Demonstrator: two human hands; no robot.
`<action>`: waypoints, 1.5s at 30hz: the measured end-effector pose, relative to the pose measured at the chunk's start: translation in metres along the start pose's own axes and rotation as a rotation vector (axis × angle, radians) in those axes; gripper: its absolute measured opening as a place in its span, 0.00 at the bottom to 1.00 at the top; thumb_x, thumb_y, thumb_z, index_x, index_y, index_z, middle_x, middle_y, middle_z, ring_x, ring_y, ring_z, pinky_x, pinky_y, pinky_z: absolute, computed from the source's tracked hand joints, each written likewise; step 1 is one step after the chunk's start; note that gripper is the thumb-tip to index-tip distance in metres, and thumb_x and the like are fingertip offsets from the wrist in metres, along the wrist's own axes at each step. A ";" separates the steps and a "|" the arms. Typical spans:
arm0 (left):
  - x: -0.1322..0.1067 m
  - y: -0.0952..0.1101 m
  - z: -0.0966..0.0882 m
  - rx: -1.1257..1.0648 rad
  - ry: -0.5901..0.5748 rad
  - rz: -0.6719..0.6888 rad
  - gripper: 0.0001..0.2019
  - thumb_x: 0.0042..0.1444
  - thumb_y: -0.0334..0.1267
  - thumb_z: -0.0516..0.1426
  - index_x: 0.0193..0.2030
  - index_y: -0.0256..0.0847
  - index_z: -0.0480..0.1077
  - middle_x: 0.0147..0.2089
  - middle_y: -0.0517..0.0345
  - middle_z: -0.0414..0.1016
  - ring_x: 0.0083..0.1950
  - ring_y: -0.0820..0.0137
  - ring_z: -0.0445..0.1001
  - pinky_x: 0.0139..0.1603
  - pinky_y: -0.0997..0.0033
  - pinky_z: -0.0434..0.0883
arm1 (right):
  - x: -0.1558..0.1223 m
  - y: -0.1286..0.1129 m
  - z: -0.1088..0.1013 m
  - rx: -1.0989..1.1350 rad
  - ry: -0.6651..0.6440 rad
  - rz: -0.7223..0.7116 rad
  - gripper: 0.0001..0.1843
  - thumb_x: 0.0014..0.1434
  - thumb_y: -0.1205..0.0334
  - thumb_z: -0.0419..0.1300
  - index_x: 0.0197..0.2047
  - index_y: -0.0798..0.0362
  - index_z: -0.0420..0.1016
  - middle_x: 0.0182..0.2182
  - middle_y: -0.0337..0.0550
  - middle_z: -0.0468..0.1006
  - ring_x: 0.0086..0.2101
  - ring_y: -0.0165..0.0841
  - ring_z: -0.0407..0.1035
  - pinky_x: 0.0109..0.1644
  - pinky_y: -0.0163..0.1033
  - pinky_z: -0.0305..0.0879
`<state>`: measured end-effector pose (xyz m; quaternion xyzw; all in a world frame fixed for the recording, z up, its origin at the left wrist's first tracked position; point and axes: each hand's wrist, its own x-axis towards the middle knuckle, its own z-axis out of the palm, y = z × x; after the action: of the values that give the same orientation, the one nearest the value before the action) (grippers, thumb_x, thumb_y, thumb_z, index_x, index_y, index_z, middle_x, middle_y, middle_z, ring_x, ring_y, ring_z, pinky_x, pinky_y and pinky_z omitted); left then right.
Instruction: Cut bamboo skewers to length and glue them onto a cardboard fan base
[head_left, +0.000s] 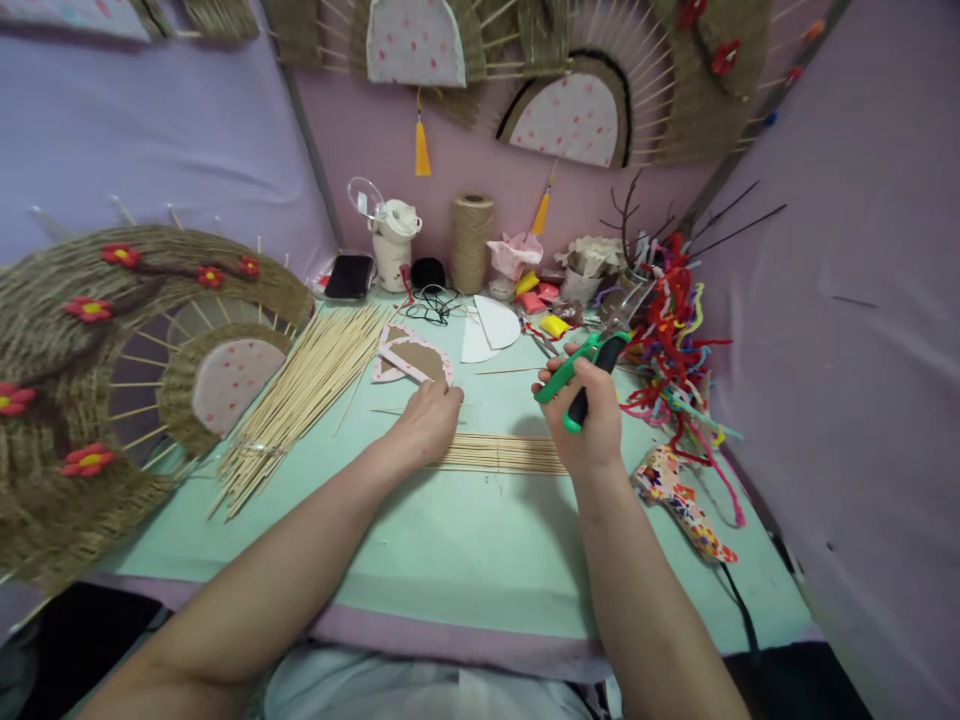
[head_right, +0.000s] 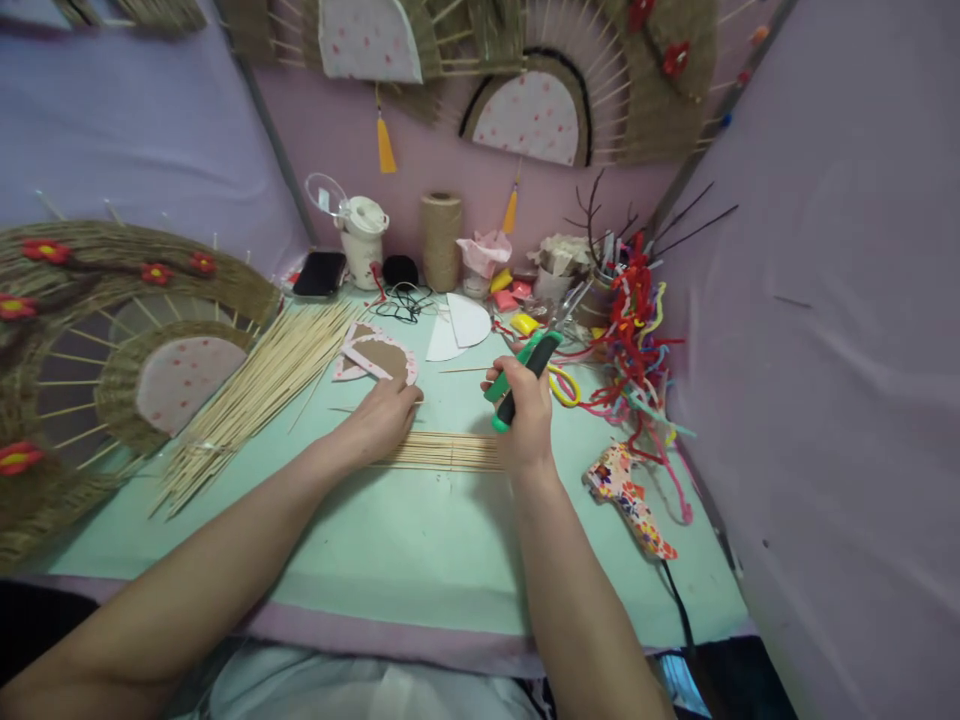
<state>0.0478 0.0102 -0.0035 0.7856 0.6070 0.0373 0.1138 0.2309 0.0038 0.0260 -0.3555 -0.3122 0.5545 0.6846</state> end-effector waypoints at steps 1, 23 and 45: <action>0.000 0.001 0.001 0.004 0.007 0.008 0.15 0.61 0.32 0.47 0.51 0.37 0.67 0.51 0.43 0.66 0.53 0.57 0.64 0.53 0.59 0.63 | 0.000 0.000 -0.001 -0.009 0.012 -0.008 0.18 0.46 0.52 0.64 0.39 0.48 0.65 0.30 0.32 0.70 0.31 0.27 0.67 0.36 0.35 0.64; 0.007 -0.004 0.012 -0.045 0.180 0.080 0.06 0.58 0.33 0.55 0.41 0.37 0.70 0.45 0.46 0.69 0.49 0.58 0.67 0.46 0.62 0.64 | -0.002 -0.011 -0.001 0.018 0.008 -0.042 0.18 0.43 0.53 0.64 0.38 0.48 0.66 0.29 0.32 0.69 0.30 0.26 0.66 0.35 0.33 0.64; -0.017 0.010 -0.010 -0.006 -0.004 0.160 0.11 0.57 0.27 0.46 0.41 0.39 0.66 0.36 0.52 0.71 0.36 0.64 0.67 0.32 0.68 0.58 | -0.035 -0.015 -0.010 0.020 -0.193 0.110 0.22 0.47 0.55 0.63 0.47 0.45 0.68 0.34 0.36 0.70 0.34 0.30 0.66 0.42 0.39 0.64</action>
<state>0.0510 -0.0068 0.0102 0.8313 0.5420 0.0466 0.1138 0.2405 -0.0342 0.0324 -0.3100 -0.3512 0.6260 0.6235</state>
